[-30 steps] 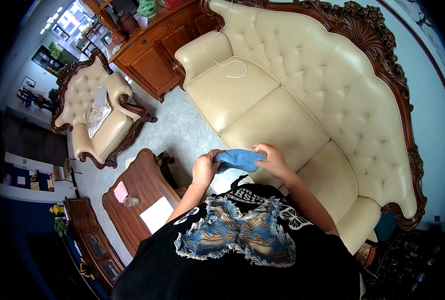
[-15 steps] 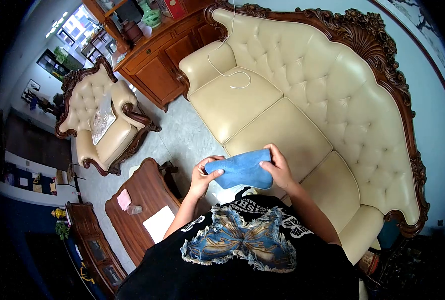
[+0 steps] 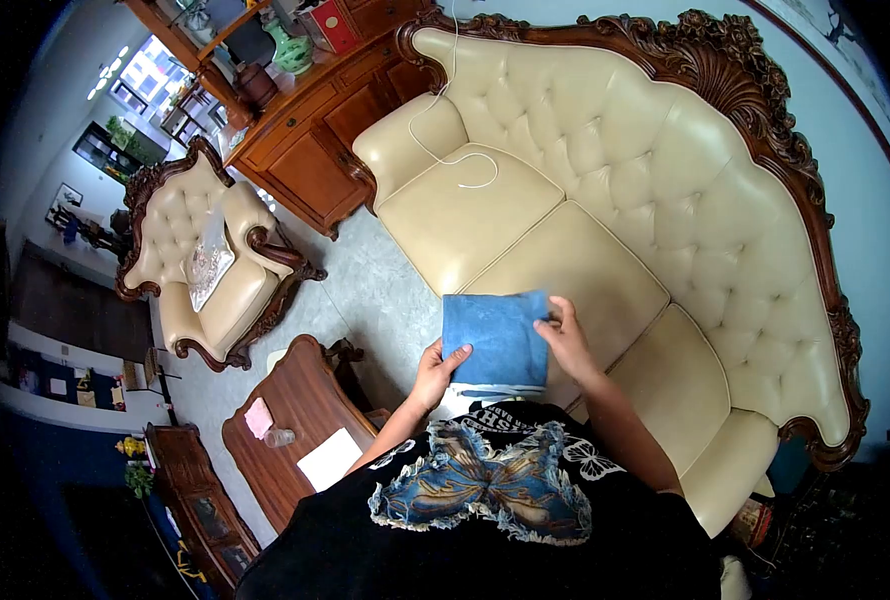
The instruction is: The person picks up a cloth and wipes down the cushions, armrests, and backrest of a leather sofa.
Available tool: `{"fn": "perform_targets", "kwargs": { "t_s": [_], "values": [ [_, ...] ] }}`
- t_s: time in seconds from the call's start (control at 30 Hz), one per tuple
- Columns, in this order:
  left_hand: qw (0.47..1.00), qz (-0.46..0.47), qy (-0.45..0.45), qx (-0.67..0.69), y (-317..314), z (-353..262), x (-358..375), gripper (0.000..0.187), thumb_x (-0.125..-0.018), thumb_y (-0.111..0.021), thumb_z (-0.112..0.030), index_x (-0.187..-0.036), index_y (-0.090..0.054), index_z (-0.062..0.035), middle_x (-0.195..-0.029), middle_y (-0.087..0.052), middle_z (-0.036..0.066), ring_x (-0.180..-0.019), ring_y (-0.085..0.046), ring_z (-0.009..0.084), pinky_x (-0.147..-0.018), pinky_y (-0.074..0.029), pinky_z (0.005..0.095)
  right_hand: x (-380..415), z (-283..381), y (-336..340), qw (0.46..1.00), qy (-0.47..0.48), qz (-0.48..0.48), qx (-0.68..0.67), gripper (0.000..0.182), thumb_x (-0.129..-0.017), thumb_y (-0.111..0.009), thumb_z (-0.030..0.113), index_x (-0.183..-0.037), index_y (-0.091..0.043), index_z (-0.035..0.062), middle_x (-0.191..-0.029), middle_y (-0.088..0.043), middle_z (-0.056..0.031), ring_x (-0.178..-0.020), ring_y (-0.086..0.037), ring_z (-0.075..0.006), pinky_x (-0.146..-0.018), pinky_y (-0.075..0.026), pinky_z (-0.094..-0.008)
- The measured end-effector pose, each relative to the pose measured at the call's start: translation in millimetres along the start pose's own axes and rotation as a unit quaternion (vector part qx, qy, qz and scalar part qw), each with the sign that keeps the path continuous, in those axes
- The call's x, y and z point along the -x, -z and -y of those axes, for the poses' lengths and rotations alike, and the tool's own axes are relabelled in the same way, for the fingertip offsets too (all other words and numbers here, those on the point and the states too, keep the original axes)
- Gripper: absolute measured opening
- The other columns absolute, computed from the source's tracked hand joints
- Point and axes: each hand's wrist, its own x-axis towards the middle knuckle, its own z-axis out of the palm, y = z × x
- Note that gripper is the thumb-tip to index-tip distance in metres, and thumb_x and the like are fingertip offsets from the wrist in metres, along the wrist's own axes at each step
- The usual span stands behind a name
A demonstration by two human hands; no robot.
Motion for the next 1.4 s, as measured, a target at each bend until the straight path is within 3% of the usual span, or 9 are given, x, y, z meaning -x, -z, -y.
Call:
{"fn": "perform_targets", "kwargs": {
  "t_s": [0.27, 0.4, 0.57, 0.8, 0.87, 1.0, 1.07, 1.17, 1.4],
  "values": [
    [0.889, -0.016, -0.075, -0.452, -32, -17, -27, 0.031, -0.089, -0.071, -0.018, -0.108, -0.061, 0.0032, -0.079, -0.065, 0.027, -0.067, -0.065, 0.0389, -0.064, -0.05, 0.0429, 21, -21, -28, 0.967, -0.156, 0.161, -0.123, 0.095, -0.093, -0.07, 0.028, -0.159, -0.002, 0.0196, -0.158, -0.024, -0.0263, -0.143, -0.032, -0.0338, -0.116, -0.028, -0.046],
    [0.892, 0.207, -0.115, -0.385, -75, 9, -48, 0.049, -0.081, -0.079, -0.018, -0.121, -0.058, 0.0033, -0.103, -0.067, 0.025, -0.095, -0.067, 0.0371, -0.083, -0.054, 0.0409, 11, -64, -10, 0.93, -0.15, 0.094, -0.323, 0.05, -0.09, -0.072, 0.028, -0.128, -0.048, 0.0071, -0.115, -0.057, -0.0052, -0.105, -0.057, -0.0181, -0.093, -0.047, -0.0351],
    [0.906, 0.346, 0.062, -0.234, -95, 27, -64, 0.055, -0.088, -0.069, -0.003, -0.14, -0.051, -0.0024, -0.118, -0.064, 0.017, -0.104, -0.068, 0.0239, -0.093, -0.055, 0.0365, 11, -122, 45, 0.782, -0.398, -0.028, -0.479, 0.021, -0.087, -0.066, 0.021, -0.095, -0.065, 0.0011, -0.079, -0.068, -0.0143, -0.076, -0.069, -0.0273, -0.073, -0.06, -0.0419],
    [0.866, 0.272, 0.124, -0.401, -55, 86, -69, 0.044, -0.087, -0.068, -0.012, -0.129, -0.06, -0.0048, -0.11, -0.069, 0.018, -0.099, -0.067, 0.0318, -0.087, -0.054, 0.0413, -5, -239, 113, 0.892, -0.263, -0.332, -0.156, 0.038, -0.083, -0.065, 0.014, -0.116, -0.061, -0.0055, -0.101, -0.069, -0.0145, -0.077, -0.067, -0.024, -0.071, -0.056, -0.0382],
    [0.855, 0.252, 0.149, -0.428, -47, 91, -73, 0.042, -0.087, -0.067, -0.013, -0.128, -0.06, -0.0048, -0.109, -0.069, 0.017, -0.099, -0.067, 0.0321, -0.087, -0.053, 0.0415, -13, -303, 145, 0.894, -0.198, -0.378, 0.139, 0.055, -0.08, -0.067, 0.014, -0.134, -0.058, 0.0096, -0.112, -0.07, -0.0182, -0.1, -0.068, -0.0383, -0.085, -0.055, -0.0406],
    [0.844, 0.206, 0.144, -0.473, -36, 97, -85, 0.036, -0.089, -0.064, -0.012, -0.125, -0.062, -0.0063, -0.106, -0.069, 0.016, -0.097, -0.066, 0.0326, -0.088, -0.052, 0.0417, -28, -245, 116, 0.916, -0.2, -0.33, 0.105, 0.071, -0.078, -0.073, 0.02, -0.145, -0.05, 0.0206, -0.139, -0.057, -0.0169, -0.126, -0.054, -0.0424, -0.1, -0.048, -0.0478],
    [0.853, 0.185, 0.14, -0.467, -28, 115, -94, 0.032, -0.091, -0.061, -0.009, -0.123, -0.063, -0.0074, -0.103, -0.068, 0.016, -0.097, -0.066, 0.0329, -0.087, -0.052, 0.0418, -35, -260, 86, 0.845, -0.134, -0.123, 0.503, 0.08, -0.076, -0.079, 0.029, -0.148, -0.044, 0.034, -0.16, -0.033, -0.0104, -0.145, -0.03, -0.0436, -0.111, -0.031, -0.0632],
    [0.85, 0.183, 0.195, -0.454, -21, 141, -124, 0.031, -0.091, -0.061, -0.008, -0.122, -0.063, -0.0064, -0.103, -0.068, 0.016, -0.099, -0.065, 0.0325, -0.087, -0.052, 0.0414, -52, -291, 49, 0.859, -0.159, -0.004, 0.487, 0.085, -0.074, -0.081, 0.03, -0.148, -0.042, 0.0375, -0.166, -0.015, -0.0067, -0.149, -0.012, -0.0465, -0.111, -0.014, -0.0745],
    [0.827, 0.179, 0.097, -0.524, -16, 246, -214, 0.041, -0.088, -0.067, -0.01, -0.128, -0.058, -0.0043, -0.115, -0.064, 0.016, -0.11, -0.06, 0.034, -0.095, -0.048, 0.0437, -133, -341, 82, 0.84, -0.12, -0.078, 0.524, 0.084, -0.071, -0.08, 0.046, -0.146, -0.042, 0.0471, -0.167, -0.014, -0.0029, -0.15, -0.01, -0.0448, -0.113, -0.011, -0.0743]
  ]
}}
